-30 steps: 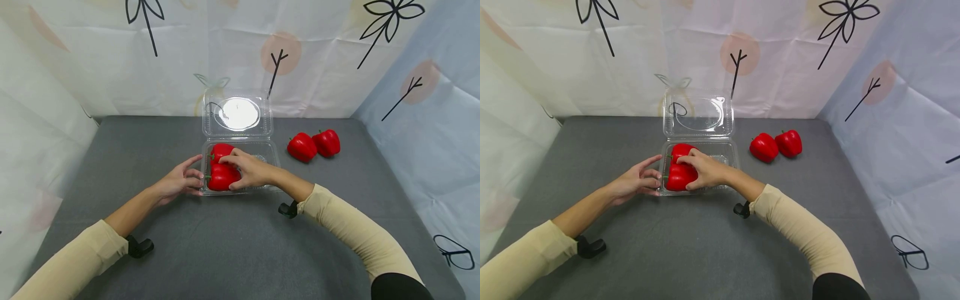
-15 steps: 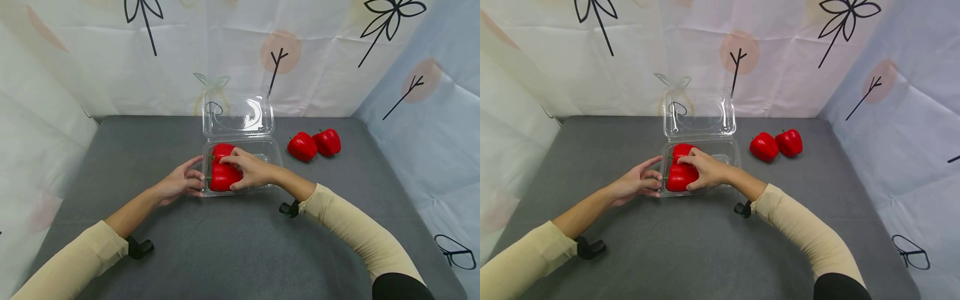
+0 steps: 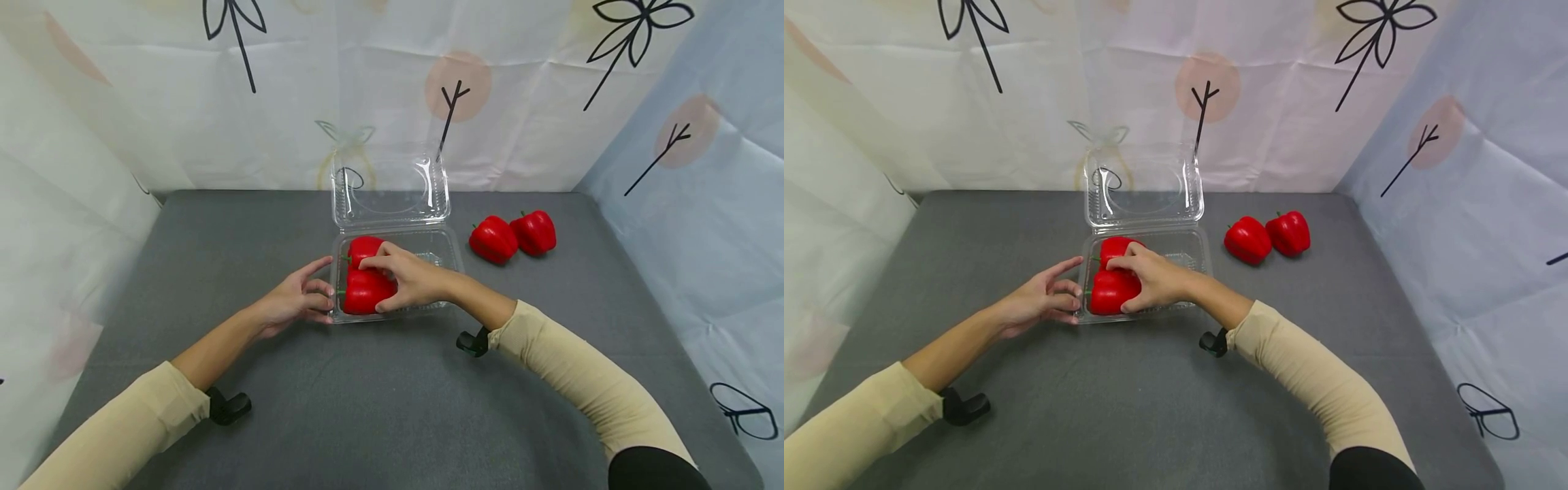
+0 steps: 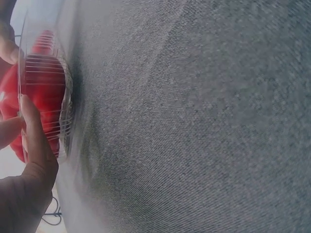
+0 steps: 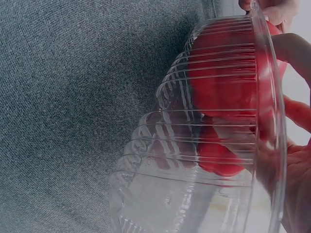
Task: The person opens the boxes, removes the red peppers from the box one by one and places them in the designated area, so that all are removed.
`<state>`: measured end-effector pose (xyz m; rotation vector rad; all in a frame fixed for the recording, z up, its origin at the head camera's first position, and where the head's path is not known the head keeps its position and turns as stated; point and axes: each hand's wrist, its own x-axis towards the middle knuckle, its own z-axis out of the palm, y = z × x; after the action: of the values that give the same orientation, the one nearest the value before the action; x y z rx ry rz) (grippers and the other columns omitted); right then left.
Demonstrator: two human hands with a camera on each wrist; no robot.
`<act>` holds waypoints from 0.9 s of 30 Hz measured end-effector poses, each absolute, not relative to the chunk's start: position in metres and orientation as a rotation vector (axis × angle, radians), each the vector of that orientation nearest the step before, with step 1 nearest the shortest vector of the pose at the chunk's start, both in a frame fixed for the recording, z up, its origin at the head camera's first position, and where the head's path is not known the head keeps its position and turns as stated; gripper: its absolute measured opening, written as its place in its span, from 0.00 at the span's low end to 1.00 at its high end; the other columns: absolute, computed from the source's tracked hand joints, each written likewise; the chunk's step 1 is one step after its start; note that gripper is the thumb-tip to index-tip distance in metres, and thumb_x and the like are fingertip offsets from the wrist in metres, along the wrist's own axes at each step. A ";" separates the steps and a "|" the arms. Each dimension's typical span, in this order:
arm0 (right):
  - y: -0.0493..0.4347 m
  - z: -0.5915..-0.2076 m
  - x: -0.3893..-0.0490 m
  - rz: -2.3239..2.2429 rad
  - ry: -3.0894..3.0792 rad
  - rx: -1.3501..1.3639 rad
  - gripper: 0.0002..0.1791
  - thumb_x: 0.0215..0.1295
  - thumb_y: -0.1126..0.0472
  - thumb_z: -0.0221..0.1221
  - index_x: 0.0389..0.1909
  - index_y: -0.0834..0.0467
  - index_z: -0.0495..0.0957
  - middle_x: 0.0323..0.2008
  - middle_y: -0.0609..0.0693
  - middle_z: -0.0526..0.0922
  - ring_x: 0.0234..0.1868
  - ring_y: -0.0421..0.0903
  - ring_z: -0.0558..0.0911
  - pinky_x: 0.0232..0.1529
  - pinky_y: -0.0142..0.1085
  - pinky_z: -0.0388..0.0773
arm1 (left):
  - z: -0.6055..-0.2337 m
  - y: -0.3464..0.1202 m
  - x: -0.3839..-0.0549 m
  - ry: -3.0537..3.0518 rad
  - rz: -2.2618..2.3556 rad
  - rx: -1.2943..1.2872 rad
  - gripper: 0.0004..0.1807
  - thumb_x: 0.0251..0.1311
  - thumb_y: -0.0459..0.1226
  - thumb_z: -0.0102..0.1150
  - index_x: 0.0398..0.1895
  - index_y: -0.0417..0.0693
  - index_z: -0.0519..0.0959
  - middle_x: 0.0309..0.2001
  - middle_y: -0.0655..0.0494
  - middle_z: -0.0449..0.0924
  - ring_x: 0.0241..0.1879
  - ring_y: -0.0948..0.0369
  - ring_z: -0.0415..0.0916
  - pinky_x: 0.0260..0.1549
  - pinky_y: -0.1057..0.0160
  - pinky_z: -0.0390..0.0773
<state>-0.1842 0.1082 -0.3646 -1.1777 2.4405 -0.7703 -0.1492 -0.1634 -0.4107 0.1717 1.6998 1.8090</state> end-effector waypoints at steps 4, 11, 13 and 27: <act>0.108 -0.365 -0.185 -0.784 2.435 -1.171 0.36 0.52 0.57 0.71 0.64 0.58 0.74 0.46 0.52 0.69 0.45 0.50 0.72 0.40 0.36 0.76 | -0.409 -0.164 -0.149 1.707 1.802 0.170 0.48 0.63 0.25 0.55 0.81 0.52 0.41 0.42 0.49 0.72 0.38 0.56 0.76 0.44 0.51 0.85; 0.108 -0.365 -0.185 -0.796 2.428 -1.155 0.35 0.52 0.56 0.71 0.64 0.57 0.74 0.46 0.51 0.70 0.45 0.46 0.71 0.41 0.35 0.77 | -0.407 -0.165 -0.149 1.714 1.790 0.181 0.48 0.63 0.24 0.54 0.81 0.52 0.41 0.43 0.48 0.72 0.39 0.55 0.76 0.44 0.52 0.85; 0.108 -0.365 -0.184 -0.805 2.423 -1.152 0.36 0.52 0.56 0.71 0.64 0.57 0.74 0.46 0.51 0.70 0.46 0.46 0.71 0.42 0.36 0.77 | -0.408 -0.165 -0.149 1.721 1.786 0.188 0.48 0.63 0.23 0.54 0.81 0.52 0.41 0.43 0.48 0.72 0.39 0.55 0.76 0.44 0.52 0.85; 0.118 -0.369 -0.189 -0.922 2.342 -1.078 0.34 0.54 0.57 0.70 0.63 0.59 0.72 0.50 0.52 0.75 0.50 0.48 0.76 0.50 0.43 0.81 | -0.408 -0.165 -0.150 1.709 1.802 0.185 0.47 0.63 0.23 0.53 0.80 0.55 0.43 0.42 0.50 0.72 0.38 0.56 0.77 0.43 0.51 0.85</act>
<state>-0.1892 0.1177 -0.3686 -1.0779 2.3423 -0.9225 -0.1501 -0.1654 -0.4081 0.1849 1.7086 1.8015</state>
